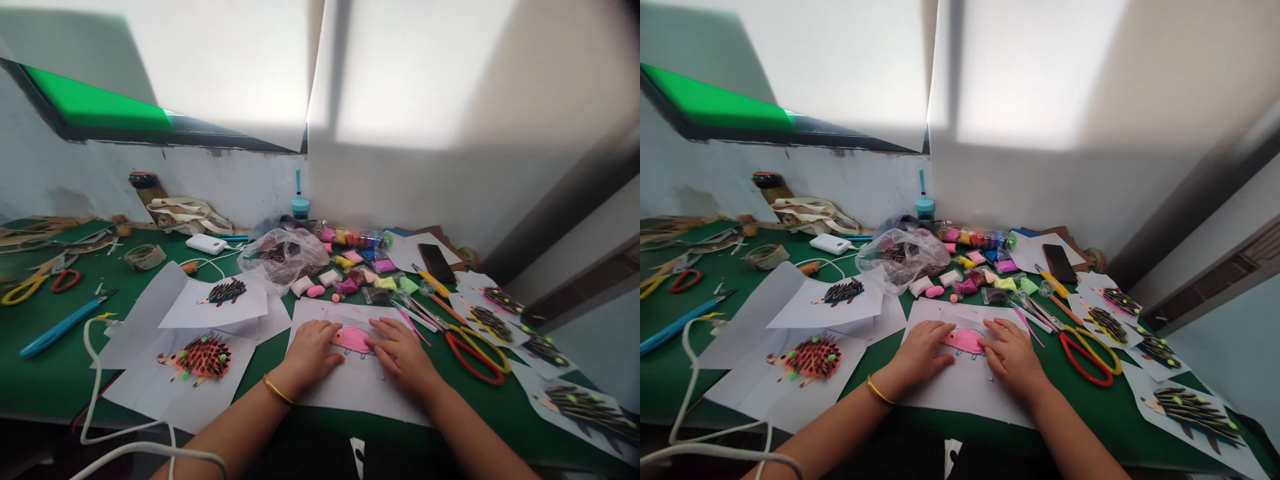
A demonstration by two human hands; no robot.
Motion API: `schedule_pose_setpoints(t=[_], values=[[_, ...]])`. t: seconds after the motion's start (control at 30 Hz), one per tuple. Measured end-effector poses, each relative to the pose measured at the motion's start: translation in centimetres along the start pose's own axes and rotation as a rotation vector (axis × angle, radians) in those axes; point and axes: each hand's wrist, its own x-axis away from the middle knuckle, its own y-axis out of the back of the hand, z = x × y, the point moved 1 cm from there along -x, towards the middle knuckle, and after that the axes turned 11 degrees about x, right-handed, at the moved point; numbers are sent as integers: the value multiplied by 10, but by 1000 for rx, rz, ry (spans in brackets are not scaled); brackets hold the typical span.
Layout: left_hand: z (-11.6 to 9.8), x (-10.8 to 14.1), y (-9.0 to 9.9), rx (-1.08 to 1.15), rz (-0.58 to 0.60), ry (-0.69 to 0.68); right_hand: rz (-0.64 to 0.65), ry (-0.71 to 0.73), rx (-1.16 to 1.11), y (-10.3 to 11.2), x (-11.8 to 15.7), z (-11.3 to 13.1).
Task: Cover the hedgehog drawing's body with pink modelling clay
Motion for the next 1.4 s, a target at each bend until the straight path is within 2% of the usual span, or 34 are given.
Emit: schedule_pose_setpoints(t=[0.6,1.13,1.4], values=[[0,0,1,-9,4,-2,64,-64,-33,-1,0,-5],[1,0,-1,-15,1,-16,21,25,-26,3,9,-1],[1,0,0,-8,-2,-13,41,47,-38,4,8,2]])
